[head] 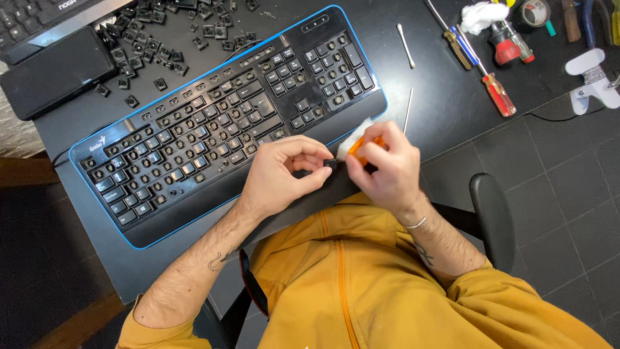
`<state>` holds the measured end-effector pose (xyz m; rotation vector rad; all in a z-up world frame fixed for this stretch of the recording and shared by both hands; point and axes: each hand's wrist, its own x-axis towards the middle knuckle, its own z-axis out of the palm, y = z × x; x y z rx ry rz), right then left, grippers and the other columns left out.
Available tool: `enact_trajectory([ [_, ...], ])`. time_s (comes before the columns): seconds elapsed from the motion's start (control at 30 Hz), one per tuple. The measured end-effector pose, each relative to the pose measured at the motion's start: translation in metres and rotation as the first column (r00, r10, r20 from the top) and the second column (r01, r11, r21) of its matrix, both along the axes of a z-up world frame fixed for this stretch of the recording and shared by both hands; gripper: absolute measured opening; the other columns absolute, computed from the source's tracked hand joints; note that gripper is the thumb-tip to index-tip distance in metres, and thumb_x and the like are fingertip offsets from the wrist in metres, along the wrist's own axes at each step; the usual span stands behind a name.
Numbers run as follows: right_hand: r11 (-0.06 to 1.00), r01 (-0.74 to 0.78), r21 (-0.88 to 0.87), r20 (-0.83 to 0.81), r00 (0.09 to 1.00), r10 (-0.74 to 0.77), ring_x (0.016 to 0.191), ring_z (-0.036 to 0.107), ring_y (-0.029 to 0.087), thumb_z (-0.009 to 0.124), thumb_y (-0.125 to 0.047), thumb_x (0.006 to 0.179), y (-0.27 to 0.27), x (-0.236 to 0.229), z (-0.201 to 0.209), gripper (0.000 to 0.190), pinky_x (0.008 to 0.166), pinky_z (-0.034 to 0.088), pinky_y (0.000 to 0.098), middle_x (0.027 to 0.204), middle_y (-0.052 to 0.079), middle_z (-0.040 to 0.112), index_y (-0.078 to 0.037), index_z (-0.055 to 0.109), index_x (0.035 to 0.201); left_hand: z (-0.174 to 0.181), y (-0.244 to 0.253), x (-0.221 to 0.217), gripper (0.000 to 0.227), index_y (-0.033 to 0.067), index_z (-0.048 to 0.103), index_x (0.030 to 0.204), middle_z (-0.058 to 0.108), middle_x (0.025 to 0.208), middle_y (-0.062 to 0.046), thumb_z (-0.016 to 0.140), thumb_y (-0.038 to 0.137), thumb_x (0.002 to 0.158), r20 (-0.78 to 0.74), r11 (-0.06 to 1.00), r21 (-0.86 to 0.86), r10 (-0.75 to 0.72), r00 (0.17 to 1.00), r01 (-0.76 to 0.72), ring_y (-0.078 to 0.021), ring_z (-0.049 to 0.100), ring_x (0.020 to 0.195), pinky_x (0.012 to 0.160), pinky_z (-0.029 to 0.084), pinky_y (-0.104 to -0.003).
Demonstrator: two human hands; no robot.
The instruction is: The person removes individual keycaps from a keyboard, cleans each keycap with a small brush, and uses a thin metal tool to clean the underside. The cleaned keycaps are placed on the desk surface.
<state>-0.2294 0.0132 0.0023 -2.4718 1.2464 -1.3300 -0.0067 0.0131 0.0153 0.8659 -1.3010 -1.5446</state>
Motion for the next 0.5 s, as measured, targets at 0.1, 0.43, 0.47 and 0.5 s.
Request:
enact_trajectory([
  [0.1, 0.991, -0.104, 0.090, 0.215, 0.973, 0.083, 0.054, 0.057, 0.030, 0.063, -0.022, 0.100, 0.005, -0.009, -0.009, 0.029, 0.058, 0.054, 0.0354, 0.092, 0.010, 0.055, -0.012, 0.058, 0.073, 0.000, 0.000, -0.001, 0.024, -0.0062, 0.075, 0.103, 0.074, 0.101, -0.018, 0.081, -0.004, 0.080, 0.026, 0.999, -0.024, 0.034, 0.999, -0.034, -0.0138, 0.073, 0.083, 0.076, 0.065, -0.025],
  [0.43, 0.999, 0.029, 0.021, -0.009, 1.000, -0.028, 0.064, 0.060, 0.030, 0.075, -0.024, 0.095, 0.005, 0.000, -0.004, 0.028, 0.059, 0.052, 0.0402, 0.094, 0.011, 0.058, -0.012, 0.060, 0.074, -0.005, 0.001, -0.001, 0.023, -0.0059, 0.075, 0.103, 0.073, 0.100, -0.016, 0.081, -0.005, 0.080, -0.033, 0.999, 0.030, -0.025, 0.999, 0.026, -0.0122, 0.072, 0.082, 0.075, 0.064, -0.024],
  [0.47, 0.999, 0.023, 0.044, 0.057, 0.998, -0.026, 0.063, 0.057, 0.030, 0.073, -0.023, 0.096, 0.003, -0.001, -0.003, 0.028, 0.060, 0.052, 0.0389, 0.095, 0.010, 0.057, -0.012, 0.060, 0.075, -0.001, 0.000, -0.001, 0.023, -0.0062, 0.075, 0.103, 0.073, 0.100, -0.017, 0.080, -0.004, 0.081, -0.004, 1.000, 0.011, -0.010, 1.000, 0.010, -0.0130, 0.072, 0.082, 0.075, 0.065, -0.024],
  [0.5, 0.998, 0.016, 0.066, 0.122, 0.992, -0.024, 0.061, 0.055, 0.030, 0.072, -0.022, 0.098, 0.002, -0.002, -0.003, 0.027, 0.060, 0.052, 0.0375, 0.097, 0.010, 0.056, -0.012, 0.059, 0.075, 0.003, 0.000, 0.000, 0.023, -0.0065, 0.075, 0.103, 0.073, 0.100, -0.017, 0.080, -0.004, 0.081, 0.025, 1.000, -0.008, 0.006, 1.000, -0.006, -0.0139, 0.073, 0.082, 0.075, 0.065, -0.025],
])
